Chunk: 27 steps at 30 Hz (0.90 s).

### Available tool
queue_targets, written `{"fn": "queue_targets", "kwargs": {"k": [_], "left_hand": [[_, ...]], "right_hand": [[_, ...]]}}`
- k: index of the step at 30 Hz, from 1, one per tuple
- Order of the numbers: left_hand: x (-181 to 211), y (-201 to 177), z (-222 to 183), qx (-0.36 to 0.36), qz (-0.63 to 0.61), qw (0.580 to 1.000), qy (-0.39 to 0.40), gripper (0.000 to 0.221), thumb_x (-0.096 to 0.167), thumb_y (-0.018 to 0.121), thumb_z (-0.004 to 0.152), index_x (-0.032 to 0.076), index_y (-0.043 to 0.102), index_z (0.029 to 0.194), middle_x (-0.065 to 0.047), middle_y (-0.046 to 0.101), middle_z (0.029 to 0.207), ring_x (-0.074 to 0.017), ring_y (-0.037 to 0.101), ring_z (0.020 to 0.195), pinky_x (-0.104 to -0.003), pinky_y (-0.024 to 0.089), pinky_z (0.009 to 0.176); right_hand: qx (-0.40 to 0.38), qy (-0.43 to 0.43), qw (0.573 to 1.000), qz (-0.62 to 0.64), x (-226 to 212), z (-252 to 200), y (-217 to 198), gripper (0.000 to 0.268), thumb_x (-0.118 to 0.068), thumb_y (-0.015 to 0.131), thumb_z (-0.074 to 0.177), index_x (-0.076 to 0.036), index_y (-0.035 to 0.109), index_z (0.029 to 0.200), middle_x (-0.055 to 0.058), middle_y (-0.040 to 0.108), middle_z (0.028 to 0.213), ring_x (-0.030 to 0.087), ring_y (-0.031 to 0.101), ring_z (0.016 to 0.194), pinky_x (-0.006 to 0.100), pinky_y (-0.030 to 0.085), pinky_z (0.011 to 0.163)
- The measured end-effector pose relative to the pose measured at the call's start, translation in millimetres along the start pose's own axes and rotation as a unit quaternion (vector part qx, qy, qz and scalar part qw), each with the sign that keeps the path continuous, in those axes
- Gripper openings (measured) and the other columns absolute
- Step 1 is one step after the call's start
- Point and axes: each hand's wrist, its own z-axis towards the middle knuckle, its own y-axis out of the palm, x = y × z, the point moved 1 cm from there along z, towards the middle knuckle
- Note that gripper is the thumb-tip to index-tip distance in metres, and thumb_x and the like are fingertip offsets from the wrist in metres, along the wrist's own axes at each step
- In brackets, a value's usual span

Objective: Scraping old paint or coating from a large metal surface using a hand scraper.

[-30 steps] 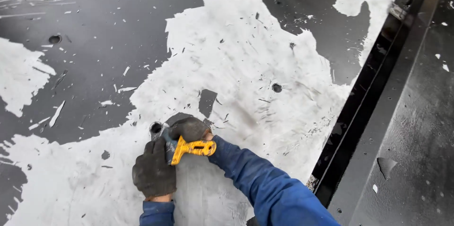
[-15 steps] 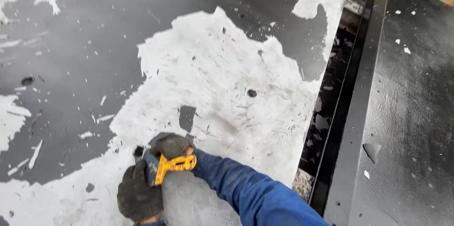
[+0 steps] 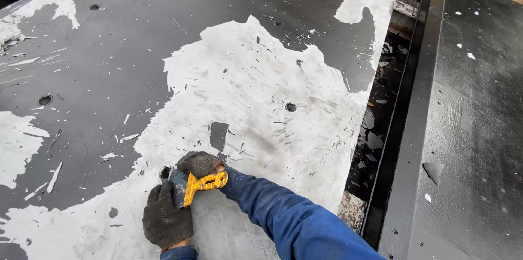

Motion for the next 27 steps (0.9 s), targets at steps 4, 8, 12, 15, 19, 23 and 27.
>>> {"fn": "queue_targets", "kwargs": {"k": [4, 8, 12, 15, 19, 23, 27], "left_hand": [[-5, 11, -1, 0.035, 0.055, 0.998, 0.017, 0.054, 0.027, 0.077, 0.076, 0.025, 0.074, 0.13, -0.002, 0.072, 0.135, -0.0243, 0.072, 0.094, -0.038, 0.06, 0.077], [1, 2, 0, 0.033, 0.055, 0.998, 0.008, 0.05, 0.031, 0.077, 0.08, 0.023, 0.075, 0.128, -0.002, 0.073, 0.133, -0.0239, 0.073, 0.096, -0.037, 0.06, 0.078], [1, 0, -1, 0.049, 0.053, 0.997, 0.022, 0.048, 0.031, 0.078, 0.08, 0.018, 0.076, 0.126, -0.004, 0.074, 0.13, -0.0247, 0.073, 0.093, -0.037, 0.06, 0.077], [3, 0, 0, 0.054, 0.034, 0.998, 0.026, 0.054, 0.023, 0.077, 0.073, 0.021, 0.076, 0.127, -0.003, 0.074, 0.133, -0.0265, 0.072, 0.094, -0.039, 0.06, 0.077], [3, 7, 1, 0.043, 0.061, 0.997, 0.013, 0.053, 0.027, 0.078, 0.077, 0.023, 0.075, 0.129, -0.003, 0.074, 0.132, -0.0234, 0.072, 0.093, -0.036, 0.06, 0.076], [7, -3, 2, 0.121, -0.055, 0.989, 0.061, 0.041, 0.022, 0.076, 0.076, 0.016, 0.076, 0.117, -0.008, 0.075, 0.115, -0.0335, 0.068, 0.077, -0.044, 0.055, 0.068], [-7, 8, 7, 0.074, -0.056, 0.995, -0.019, 0.04, 0.036, 0.062, 0.08, 0.024, 0.076, 0.116, -0.009, 0.077, 0.117, -0.0345, 0.076, 0.097, -0.043, 0.061, 0.075]], "right_hand": [[0.058, -0.011, 0.998, 0.014, 19, 10, 18, 0.048, -0.012, 0.071, 0.074, -0.007, 0.07, 0.122, 0.011, 0.074, 0.121, 0.029, 0.07, 0.113, 0.04, 0.054, 0.102], [0.033, 0.03, 0.998, 0.033, -17, 2, -19, 0.044, -0.011, 0.076, 0.073, -0.006, 0.066, 0.115, 0.012, 0.074, 0.11, 0.033, 0.072, 0.103, 0.044, 0.057, 0.093], [0.037, 0.071, 0.996, 0.037, 5, 8, 11, 0.045, -0.018, 0.059, 0.094, -0.004, 0.059, 0.137, 0.013, 0.072, 0.13, 0.031, 0.07, 0.115, 0.04, 0.055, 0.1], [0.05, 0.127, 0.987, 0.082, -6, 8, -2, 0.039, -0.024, 0.046, 0.104, -0.01, 0.06, 0.138, 0.01, 0.073, 0.126, 0.029, 0.073, 0.104, 0.038, 0.059, 0.092], [-0.001, 0.329, 0.888, 0.321, -48, -2, -49, 0.056, -0.044, 0.037, 0.105, 0.0, 0.069, 0.121, 0.017, 0.075, 0.108, 0.028, 0.072, 0.088, 0.04, 0.058, 0.082], [0.058, 0.361, 0.815, 0.449, -38, 1, -33, 0.059, -0.05, 0.047, 0.102, 0.001, 0.076, 0.1, 0.013, 0.075, 0.093, 0.025, 0.068, 0.084, 0.038, 0.056, 0.083], [-0.056, 0.472, 0.829, 0.294, 12, 24, 12, 0.057, -0.088, 0.041, 0.086, -0.051, 0.08, 0.102, -0.011, 0.078, 0.101, 0.028, 0.071, 0.103, 0.038, 0.053, 0.096]]}}
